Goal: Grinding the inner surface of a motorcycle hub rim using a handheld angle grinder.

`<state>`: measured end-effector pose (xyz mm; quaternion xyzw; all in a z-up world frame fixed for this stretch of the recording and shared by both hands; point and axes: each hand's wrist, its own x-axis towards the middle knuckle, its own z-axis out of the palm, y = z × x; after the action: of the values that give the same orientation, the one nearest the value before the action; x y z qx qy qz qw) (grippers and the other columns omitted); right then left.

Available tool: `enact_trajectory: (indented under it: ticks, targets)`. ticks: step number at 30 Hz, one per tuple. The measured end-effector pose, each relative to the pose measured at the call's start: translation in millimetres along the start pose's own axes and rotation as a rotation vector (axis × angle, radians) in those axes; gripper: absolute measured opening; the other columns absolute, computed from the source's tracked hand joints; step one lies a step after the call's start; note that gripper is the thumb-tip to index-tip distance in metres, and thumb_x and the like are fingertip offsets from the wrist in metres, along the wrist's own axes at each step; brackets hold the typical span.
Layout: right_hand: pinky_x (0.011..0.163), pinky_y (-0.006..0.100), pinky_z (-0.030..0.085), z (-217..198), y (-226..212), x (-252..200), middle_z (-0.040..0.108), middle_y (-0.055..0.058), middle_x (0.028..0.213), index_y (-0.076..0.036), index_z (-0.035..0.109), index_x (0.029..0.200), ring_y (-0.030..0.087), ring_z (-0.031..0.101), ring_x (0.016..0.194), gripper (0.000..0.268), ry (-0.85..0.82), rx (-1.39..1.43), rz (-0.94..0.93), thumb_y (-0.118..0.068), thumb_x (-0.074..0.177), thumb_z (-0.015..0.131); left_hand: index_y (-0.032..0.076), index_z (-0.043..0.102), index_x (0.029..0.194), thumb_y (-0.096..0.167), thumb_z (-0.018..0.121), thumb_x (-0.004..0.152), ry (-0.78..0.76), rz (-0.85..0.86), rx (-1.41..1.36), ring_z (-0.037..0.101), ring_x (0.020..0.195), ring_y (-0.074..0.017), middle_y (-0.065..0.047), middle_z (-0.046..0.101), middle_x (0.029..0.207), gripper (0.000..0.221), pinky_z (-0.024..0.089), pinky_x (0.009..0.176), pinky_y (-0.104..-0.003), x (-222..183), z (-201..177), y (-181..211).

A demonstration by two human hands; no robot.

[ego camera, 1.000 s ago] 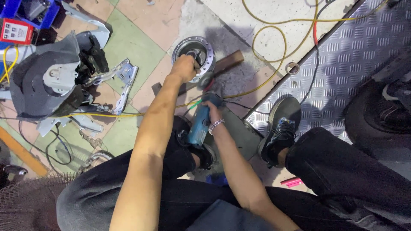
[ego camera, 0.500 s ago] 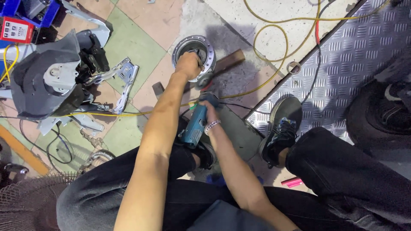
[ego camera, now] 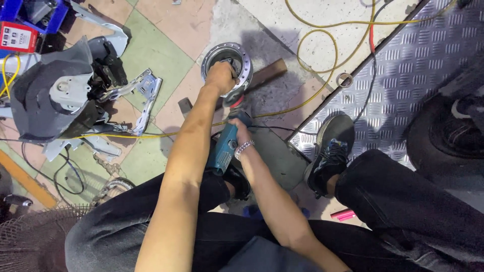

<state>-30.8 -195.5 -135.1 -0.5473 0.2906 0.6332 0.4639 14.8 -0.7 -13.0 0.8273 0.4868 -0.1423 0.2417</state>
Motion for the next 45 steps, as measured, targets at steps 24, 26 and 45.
enact_trajectory:
  ticks: [24,26,45]
  targets:
    - [0.091,0.059,0.055,10,-46,-55,0.064,0.025,0.123,0.002,0.057,0.136,0.041,0.066,0.114,0.093,0.045,0.033,-0.003,-0.033,0.058,0.093,0.012,0.081,0.093,0.021,0.086,0.079,-0.036,0.000,-0.019,0.072,0.102,-0.0418,-0.019,0.077,0.099,0.018,0.060,0.086,-0.049,14,6,-13]
    - [0.092,0.056,0.055,11,-41,-66,0.063,0.025,0.125,0.004,0.056,0.138,0.041,0.064,0.118,0.093,0.038,0.024,0.002,-0.034,0.061,0.092,0.012,0.081,0.093,0.021,0.086,0.078,-0.041,0.003,-0.021,0.072,0.102,-0.0410,-0.018,0.077,0.098,0.018,0.060,0.086,-0.049,17,10,-16]
    - [0.105,0.049,0.050,32,-59,-125,0.057,0.027,0.138,0.008,0.051,0.142,0.036,0.055,0.133,0.098,0.067,-0.057,-0.051,-0.041,0.066,0.088,0.009,0.080,0.091,0.025,0.088,0.077,-0.080,0.020,-0.085,0.072,0.102,-0.0387,-0.016,0.078,0.096,0.023,0.060,0.084,-0.045,26,8,-25]
